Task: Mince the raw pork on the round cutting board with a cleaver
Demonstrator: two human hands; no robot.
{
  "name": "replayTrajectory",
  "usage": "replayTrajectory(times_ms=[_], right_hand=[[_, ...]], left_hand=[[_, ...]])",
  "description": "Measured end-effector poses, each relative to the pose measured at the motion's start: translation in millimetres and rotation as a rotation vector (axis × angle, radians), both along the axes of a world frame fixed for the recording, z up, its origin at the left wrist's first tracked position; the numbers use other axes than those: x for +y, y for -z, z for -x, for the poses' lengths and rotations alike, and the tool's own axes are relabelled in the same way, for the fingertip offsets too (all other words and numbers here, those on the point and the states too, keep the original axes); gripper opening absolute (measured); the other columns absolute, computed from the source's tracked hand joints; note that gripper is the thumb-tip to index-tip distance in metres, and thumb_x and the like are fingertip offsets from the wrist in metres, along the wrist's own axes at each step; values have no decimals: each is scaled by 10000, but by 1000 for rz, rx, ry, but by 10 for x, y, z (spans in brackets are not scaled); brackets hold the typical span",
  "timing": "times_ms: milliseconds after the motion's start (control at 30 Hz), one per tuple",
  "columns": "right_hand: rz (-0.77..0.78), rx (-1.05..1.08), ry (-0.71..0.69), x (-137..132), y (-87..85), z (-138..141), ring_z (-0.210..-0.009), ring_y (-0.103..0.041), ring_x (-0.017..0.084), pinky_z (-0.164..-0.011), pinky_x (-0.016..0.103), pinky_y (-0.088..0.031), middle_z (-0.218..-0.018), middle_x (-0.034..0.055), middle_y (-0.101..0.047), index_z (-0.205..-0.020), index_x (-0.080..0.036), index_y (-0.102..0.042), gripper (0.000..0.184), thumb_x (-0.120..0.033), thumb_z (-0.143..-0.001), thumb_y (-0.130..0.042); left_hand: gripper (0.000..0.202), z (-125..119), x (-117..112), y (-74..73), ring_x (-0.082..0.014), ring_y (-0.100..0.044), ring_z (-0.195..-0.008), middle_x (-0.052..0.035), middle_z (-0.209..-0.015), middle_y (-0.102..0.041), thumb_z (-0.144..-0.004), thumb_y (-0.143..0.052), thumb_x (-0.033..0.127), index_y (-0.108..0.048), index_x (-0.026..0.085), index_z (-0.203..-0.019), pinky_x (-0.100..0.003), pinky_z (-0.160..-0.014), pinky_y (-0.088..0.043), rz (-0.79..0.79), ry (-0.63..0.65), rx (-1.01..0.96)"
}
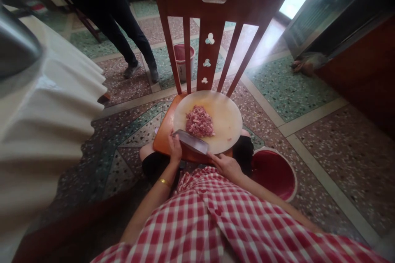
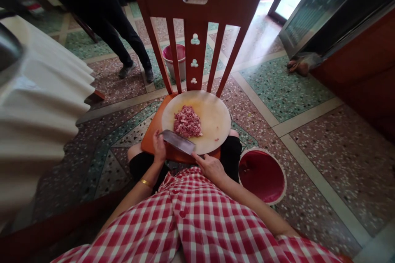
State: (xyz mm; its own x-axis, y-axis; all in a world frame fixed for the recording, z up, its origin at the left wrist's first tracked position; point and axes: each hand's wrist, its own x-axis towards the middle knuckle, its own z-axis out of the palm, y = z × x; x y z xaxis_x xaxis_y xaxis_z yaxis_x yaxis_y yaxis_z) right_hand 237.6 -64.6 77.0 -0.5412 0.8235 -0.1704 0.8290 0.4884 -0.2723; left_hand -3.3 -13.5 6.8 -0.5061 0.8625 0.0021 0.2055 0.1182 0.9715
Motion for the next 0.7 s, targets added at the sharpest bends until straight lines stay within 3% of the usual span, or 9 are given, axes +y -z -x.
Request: replayTrajectory(times_ms=[100,233,333,467,567,700], right_hand=[[39,-43,5,84,58,104,-709,-596,168,-646,218,-435,-818,82,-614,-1349,-346,-367,426,-330,-926,-321],[45,-65,36,296,26,191,-706,-594,161,-654,217,-435,-830,78,-612,-1348,-368,-353,431,-322,-921,-343],[40,-17,149,473,-19,155,-724,-606,167,-677,236,-449,-869,77,-632,-1353,-350,-356,437,-358,-916,-354],[124,326,363,678,-36,36,-757,-621,185,-698,286,-478,-898,62,-665,-1351,-280,-386,452,-364,-909,-345],[350,598,595,768,-1,-19,-522,-580,150,-507,257,-477,-664,18,-633,-1376,-198,-344,505,-389,-914,-277],[585,782,750,799,-69,-44,-325,-427,88,-325,190,-363,-517,-61,-493,-1408,-190,-253,551,-409,-903,-280]], left_hand=[[478,-7,40,71,-200,-523,-1069,-125,-1139,-553,-799,-484,266,-403,145,-1254,-345,-964,-384,100,-11,87],[441,-44,351,70,-208,-431,-1206,-132,-1250,-506,-798,-439,207,-443,145,-1234,-344,-1044,-304,91,6,122],[472,-119,716,-141,-226,-457,-1183,-144,-1242,-514,-807,-446,232,-416,129,-1267,-351,-1018,-329,105,97,156],[541,-281,1104,-537,-194,-544,-1043,-114,-1137,-565,-845,-435,300,-294,159,-1349,-328,-939,-386,-9,282,204],[519,-356,1112,-633,-147,-577,-798,-57,-889,-606,-867,-399,325,-287,161,-1347,-292,-825,-431,-58,281,204],[380,-372,767,-408,-123,-528,-675,-22,-752,-569,-875,-363,317,-461,160,-1207,-250,-713,-431,-18,172,157]])
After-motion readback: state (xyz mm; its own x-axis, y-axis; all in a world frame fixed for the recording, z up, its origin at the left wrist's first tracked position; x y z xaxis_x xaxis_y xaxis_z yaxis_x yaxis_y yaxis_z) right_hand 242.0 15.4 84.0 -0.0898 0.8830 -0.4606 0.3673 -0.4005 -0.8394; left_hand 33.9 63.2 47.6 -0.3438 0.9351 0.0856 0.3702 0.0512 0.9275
